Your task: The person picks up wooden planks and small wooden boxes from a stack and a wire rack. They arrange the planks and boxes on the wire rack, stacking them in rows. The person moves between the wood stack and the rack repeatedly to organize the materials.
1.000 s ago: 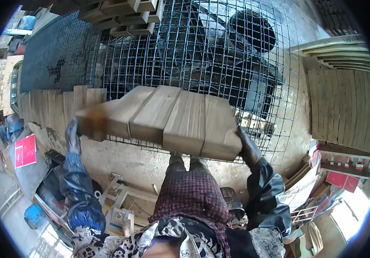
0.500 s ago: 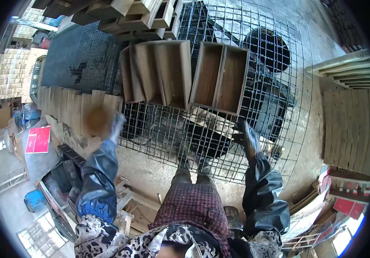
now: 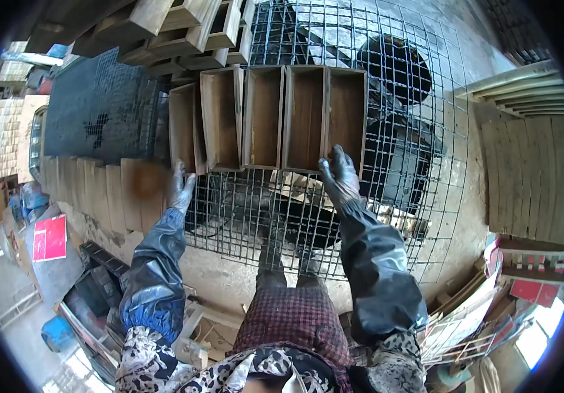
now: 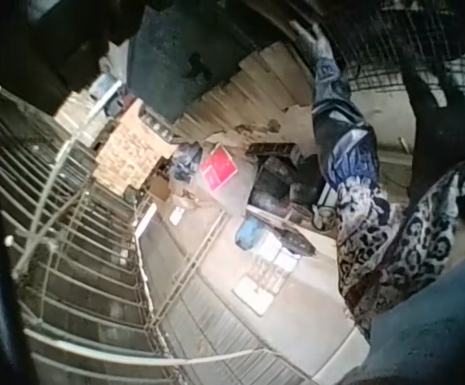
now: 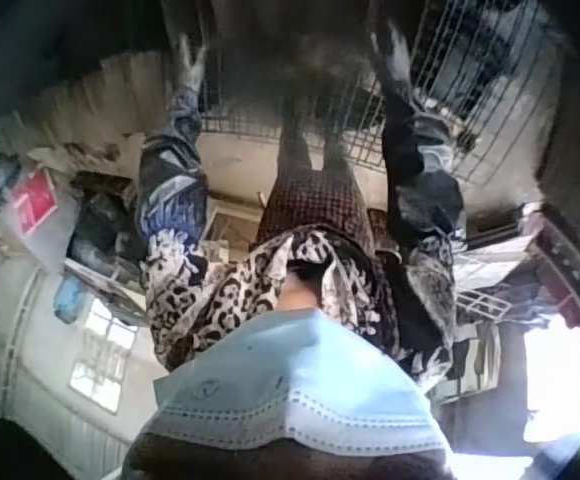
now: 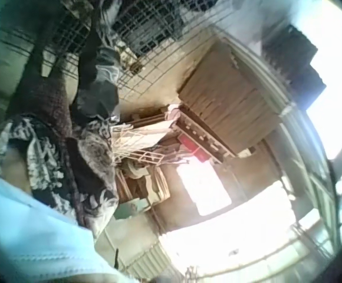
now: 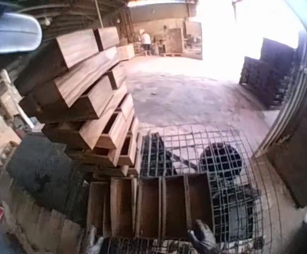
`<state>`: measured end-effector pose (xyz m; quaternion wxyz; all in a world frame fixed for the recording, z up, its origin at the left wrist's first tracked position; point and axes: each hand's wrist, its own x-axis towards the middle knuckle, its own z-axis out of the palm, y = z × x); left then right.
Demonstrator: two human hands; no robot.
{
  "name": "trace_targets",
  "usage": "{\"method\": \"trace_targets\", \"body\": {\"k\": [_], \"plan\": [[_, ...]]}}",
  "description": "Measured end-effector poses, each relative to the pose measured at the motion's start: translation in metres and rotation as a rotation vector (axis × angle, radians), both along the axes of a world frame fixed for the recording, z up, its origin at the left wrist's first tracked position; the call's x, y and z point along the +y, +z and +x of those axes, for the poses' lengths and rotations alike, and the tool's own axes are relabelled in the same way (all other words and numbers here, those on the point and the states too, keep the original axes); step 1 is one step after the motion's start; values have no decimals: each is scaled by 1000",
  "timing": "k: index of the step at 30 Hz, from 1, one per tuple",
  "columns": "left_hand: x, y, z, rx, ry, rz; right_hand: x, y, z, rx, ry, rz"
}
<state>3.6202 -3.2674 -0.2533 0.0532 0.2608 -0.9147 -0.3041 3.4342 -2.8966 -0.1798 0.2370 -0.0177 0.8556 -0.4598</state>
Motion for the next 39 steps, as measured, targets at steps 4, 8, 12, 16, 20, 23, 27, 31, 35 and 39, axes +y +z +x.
{"method": "trace_targets", "body": {"k": [4, 8, 12, 16, 20, 23, 27, 31, 35, 39], "plan": [[39, 1, -58, -110, -62, -49, -20, -56, -7, 296, -17, 356], [41, -23, -80, -245, 34, 14, -34, -53, -20, 91, 22, 545], [10, -61, -73, -281, 55, 198, -32, -31, -13, 205, -83, 437], [20, -55, -40, -4, 36, 350, -2, -30, 29, 597, -11, 524], [77, 7, -17, 77, 67, 377, 16, -41, 106, 618, -71, 463], [129, 17, 8, 20, -12, 379, 24, -80, 143, 329, -67, 503], [191, 34, 6, -129, -116, 540, 26, -23, 107, 375, -48, 650], [232, 30, -25, -373, -196, 450, 61, -18, 76, 157, -290, 701], [240, -6, -35, -611, -298, 268, 106, -43, 69, -62, -306, 190], [243, 1, -34, -597, -304, 121, 108, -17, 56, 30, -227, 224]]}}
